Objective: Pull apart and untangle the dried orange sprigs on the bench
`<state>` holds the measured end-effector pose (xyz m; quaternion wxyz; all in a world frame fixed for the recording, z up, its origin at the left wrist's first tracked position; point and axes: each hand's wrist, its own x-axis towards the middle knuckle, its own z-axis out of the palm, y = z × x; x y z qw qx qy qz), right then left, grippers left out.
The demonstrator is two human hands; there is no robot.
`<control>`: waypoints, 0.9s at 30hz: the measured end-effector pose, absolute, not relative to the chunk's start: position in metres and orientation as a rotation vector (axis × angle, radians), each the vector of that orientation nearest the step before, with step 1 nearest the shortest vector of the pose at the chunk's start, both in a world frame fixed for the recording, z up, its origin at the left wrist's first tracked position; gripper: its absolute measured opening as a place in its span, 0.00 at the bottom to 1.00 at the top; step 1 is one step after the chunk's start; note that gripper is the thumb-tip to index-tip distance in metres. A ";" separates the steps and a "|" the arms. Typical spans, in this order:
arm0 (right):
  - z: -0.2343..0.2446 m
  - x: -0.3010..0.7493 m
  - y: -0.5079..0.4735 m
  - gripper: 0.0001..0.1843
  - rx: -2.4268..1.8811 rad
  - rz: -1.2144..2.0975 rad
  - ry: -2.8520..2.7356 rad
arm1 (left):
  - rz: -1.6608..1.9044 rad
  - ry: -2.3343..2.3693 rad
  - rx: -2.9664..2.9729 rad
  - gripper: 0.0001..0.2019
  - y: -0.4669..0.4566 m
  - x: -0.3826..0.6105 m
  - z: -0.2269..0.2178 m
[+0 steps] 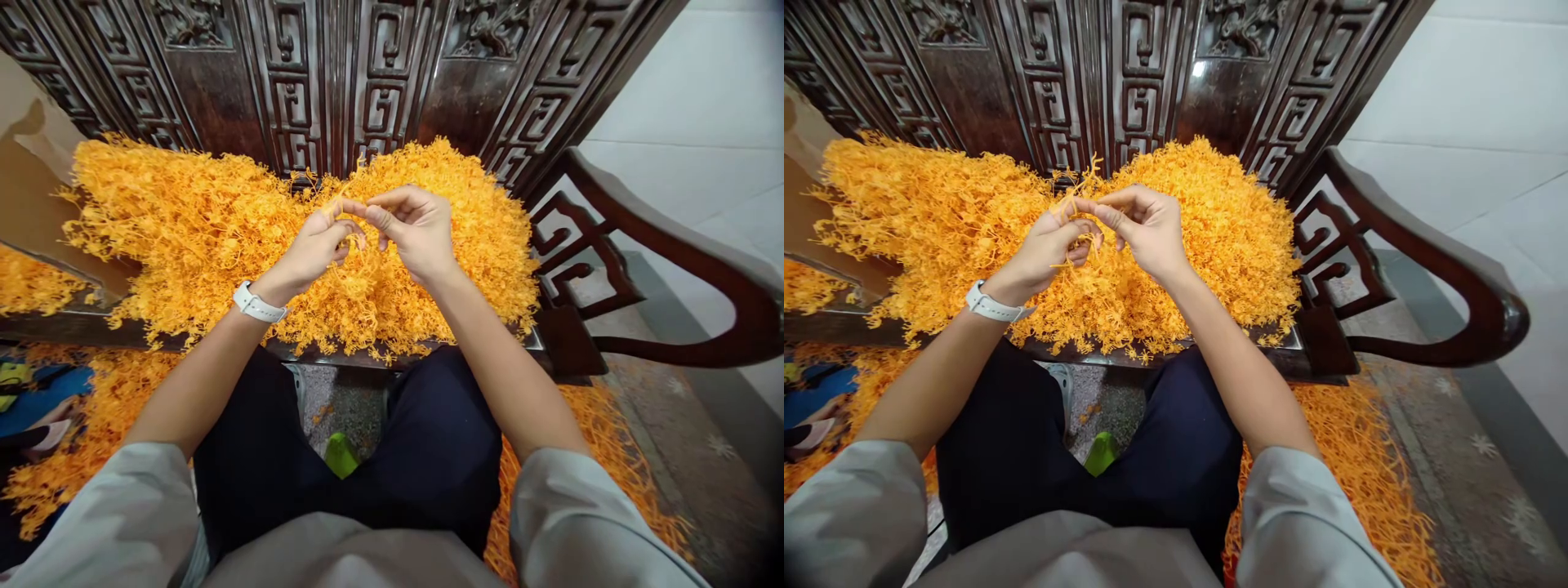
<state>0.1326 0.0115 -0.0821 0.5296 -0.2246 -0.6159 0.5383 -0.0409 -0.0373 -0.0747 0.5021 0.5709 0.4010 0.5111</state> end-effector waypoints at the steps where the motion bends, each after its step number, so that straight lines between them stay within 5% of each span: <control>1: -0.082 0.132 0.010 0.22 -0.530 1.281 -1.468 | 1.221 0.950 1.374 0.09 -0.039 -0.042 -0.073; 15: -0.073 0.135 0.008 0.23 -0.337 1.633 -1.408 | 1.248 0.617 1.257 0.35 -0.060 -0.023 -0.067; 27: -0.053 0.125 -0.022 0.11 -0.247 1.867 -1.000 | 1.308 0.498 0.930 0.37 -0.075 -0.008 -0.059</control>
